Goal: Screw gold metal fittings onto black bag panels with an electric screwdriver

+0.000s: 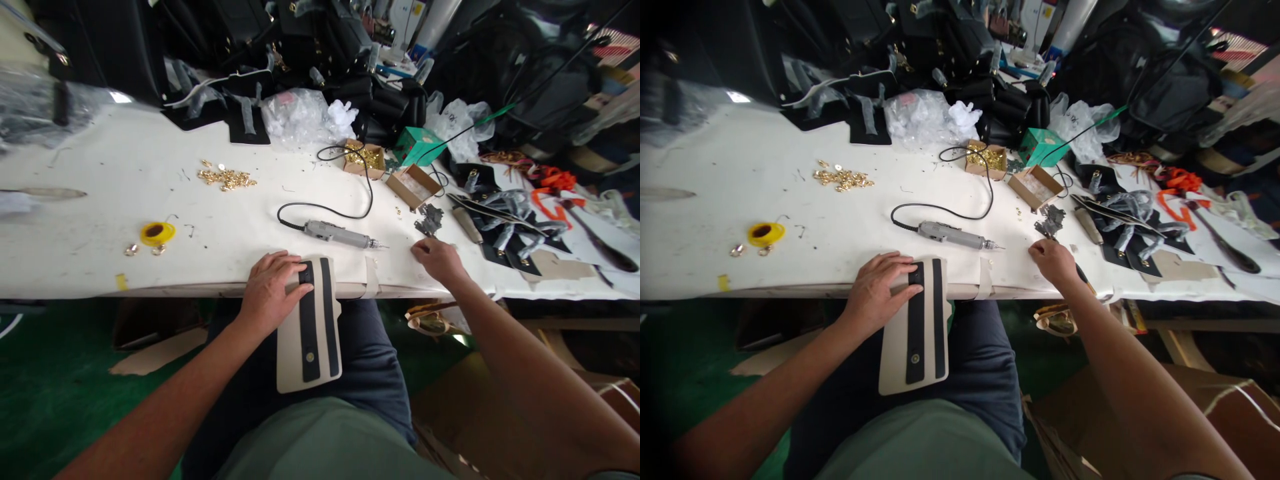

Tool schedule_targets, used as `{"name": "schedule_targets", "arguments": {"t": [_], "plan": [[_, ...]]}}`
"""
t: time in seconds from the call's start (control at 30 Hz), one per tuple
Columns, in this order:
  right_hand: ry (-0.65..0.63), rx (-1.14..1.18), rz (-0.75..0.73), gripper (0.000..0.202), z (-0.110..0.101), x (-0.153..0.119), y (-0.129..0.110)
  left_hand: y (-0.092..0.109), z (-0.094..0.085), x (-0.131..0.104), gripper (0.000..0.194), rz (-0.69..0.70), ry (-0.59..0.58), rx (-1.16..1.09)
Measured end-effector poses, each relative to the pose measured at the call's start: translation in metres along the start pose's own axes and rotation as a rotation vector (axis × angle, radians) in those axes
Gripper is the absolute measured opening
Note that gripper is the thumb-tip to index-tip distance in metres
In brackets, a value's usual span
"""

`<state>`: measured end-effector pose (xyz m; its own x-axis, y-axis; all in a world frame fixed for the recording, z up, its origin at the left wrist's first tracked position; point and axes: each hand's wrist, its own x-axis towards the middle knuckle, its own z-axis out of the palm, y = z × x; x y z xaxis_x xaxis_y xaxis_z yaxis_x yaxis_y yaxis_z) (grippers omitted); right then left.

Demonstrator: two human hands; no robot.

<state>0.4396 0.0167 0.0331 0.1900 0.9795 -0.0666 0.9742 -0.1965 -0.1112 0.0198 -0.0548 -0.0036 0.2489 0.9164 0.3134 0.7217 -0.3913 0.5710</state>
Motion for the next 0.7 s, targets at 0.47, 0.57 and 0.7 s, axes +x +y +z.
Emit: {"name": "schedule_targets", "arguments": {"t": [0.47,0.57,0.7], "plan": [[0.243,0.289,-0.443,0.027,0.031,-0.062,-0.072,0.001,0.0,-0.001,0.027,-0.008,0.002,-0.019],[0.256,0.264,-0.454,0.027,0.037,-0.061,-0.07,0.001,0.0,-0.001,0.027,0.003,0.004,-0.014],[0.246,0.222,-0.488,0.028,0.039,-0.06,-0.066,0.0,0.0,-0.002,0.028,0.002,0.003,-0.007]]}}
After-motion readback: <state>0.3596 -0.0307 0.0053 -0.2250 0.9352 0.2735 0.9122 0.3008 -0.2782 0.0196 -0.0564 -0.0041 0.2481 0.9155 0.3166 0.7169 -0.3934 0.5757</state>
